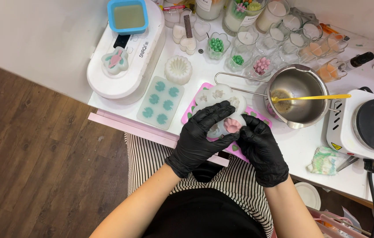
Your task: Removing small wax shapes from silicone molds and placing them into a container.
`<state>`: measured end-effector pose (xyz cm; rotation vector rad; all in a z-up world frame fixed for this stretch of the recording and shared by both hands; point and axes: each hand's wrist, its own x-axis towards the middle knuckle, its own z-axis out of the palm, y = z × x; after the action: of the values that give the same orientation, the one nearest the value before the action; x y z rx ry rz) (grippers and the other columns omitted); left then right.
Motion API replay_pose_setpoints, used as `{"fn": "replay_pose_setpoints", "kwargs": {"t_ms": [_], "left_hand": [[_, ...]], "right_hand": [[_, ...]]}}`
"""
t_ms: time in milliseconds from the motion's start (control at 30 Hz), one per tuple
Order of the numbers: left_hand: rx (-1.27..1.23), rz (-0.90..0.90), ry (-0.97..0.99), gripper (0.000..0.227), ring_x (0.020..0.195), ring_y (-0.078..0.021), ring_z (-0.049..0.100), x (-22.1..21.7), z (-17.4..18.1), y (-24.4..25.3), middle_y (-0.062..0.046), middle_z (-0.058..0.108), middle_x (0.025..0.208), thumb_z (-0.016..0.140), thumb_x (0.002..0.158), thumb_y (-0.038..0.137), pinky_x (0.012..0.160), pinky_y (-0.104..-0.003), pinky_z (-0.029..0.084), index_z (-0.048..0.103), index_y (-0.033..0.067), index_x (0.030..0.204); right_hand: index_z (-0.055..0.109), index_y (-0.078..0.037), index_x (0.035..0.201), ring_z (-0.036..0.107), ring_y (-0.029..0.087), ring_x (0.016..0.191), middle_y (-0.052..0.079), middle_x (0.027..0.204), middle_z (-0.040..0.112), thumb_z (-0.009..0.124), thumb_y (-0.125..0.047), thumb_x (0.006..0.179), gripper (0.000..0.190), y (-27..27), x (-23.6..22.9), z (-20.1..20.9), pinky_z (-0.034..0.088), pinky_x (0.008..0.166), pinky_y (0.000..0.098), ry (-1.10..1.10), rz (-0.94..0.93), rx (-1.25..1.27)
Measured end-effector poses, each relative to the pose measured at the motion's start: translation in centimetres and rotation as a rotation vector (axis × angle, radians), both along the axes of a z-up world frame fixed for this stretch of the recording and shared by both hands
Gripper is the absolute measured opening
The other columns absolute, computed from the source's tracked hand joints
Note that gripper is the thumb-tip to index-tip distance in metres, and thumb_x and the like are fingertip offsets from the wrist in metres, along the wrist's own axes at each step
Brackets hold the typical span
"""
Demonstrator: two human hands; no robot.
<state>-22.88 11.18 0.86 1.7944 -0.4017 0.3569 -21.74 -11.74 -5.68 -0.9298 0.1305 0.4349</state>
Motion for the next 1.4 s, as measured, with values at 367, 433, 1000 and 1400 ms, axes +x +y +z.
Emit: {"fn": "replay_pose_setpoints", "kwargs": {"t_ms": [367, 433, 1000, 1400], "left_hand": [[0.209, 0.068, -0.18, 0.063, 0.13, -0.0323, 0.056, -0.3, -0.6, -2.4, -0.015, 0.054, 0.149, 0.086, 0.085, 0.018, 0.11, -0.042, 0.051, 0.061, 0.0122, 0.142], [0.185, 0.104, -0.131, 0.064, 0.129, -0.0339, 0.056, -0.2, -0.5, -2.6, -0.015, 0.054, 0.146, 0.088, 0.083, 0.025, 0.109, -0.044, 0.05, 0.06, 0.0119, 0.14], [0.088, 0.087, -0.155, 0.058, 0.132, -0.0377, 0.056, -0.7, 0.1, -5.1, -0.018, 0.05, 0.155, 0.083, 0.086, 0.012, 0.112, -0.046, 0.047, 0.057, 0.0114, 0.137], [-0.144, 0.106, 0.131, 0.053, 0.116, -0.0256, 0.064, -0.7, 1.0, -5.9, -0.012, 0.063, 0.134, 0.081, 0.086, 0.005, 0.103, -0.036, 0.052, 0.057, 0.0069, 0.133]], "right_hand": [[0.053, 0.002, 0.146, 0.065, 0.029, 0.115, 0.015, 0.128, 0.065, 0.064, -0.007, 0.104, 0.045, -0.6, -0.5, -2.7, 0.053, 0.099, 0.0459, -0.013, -0.017, 0.242], [0.053, 0.01, 0.128, 0.06, 0.022, 0.111, 0.011, 0.117, 0.061, 0.068, 0.005, 0.11, 0.024, -1.3, -0.3, -4.1, 0.05, 0.103, 0.0346, -0.209, 0.114, 0.343], [0.044, -0.019, 0.149, 0.06, 0.028, 0.112, 0.009, 0.124, 0.06, 0.065, 0.0, 0.089, 0.067, -0.2, -0.4, -2.1, 0.052, 0.091, 0.048, -0.018, -0.12, 0.213], [0.048, -0.006, 0.149, 0.058, 0.025, 0.113, 0.011, 0.123, 0.06, 0.062, 0.009, 0.093, 0.06, 0.6, -0.2, -0.6, 0.047, 0.105, 0.0401, -0.161, -0.09, 0.096]]}}
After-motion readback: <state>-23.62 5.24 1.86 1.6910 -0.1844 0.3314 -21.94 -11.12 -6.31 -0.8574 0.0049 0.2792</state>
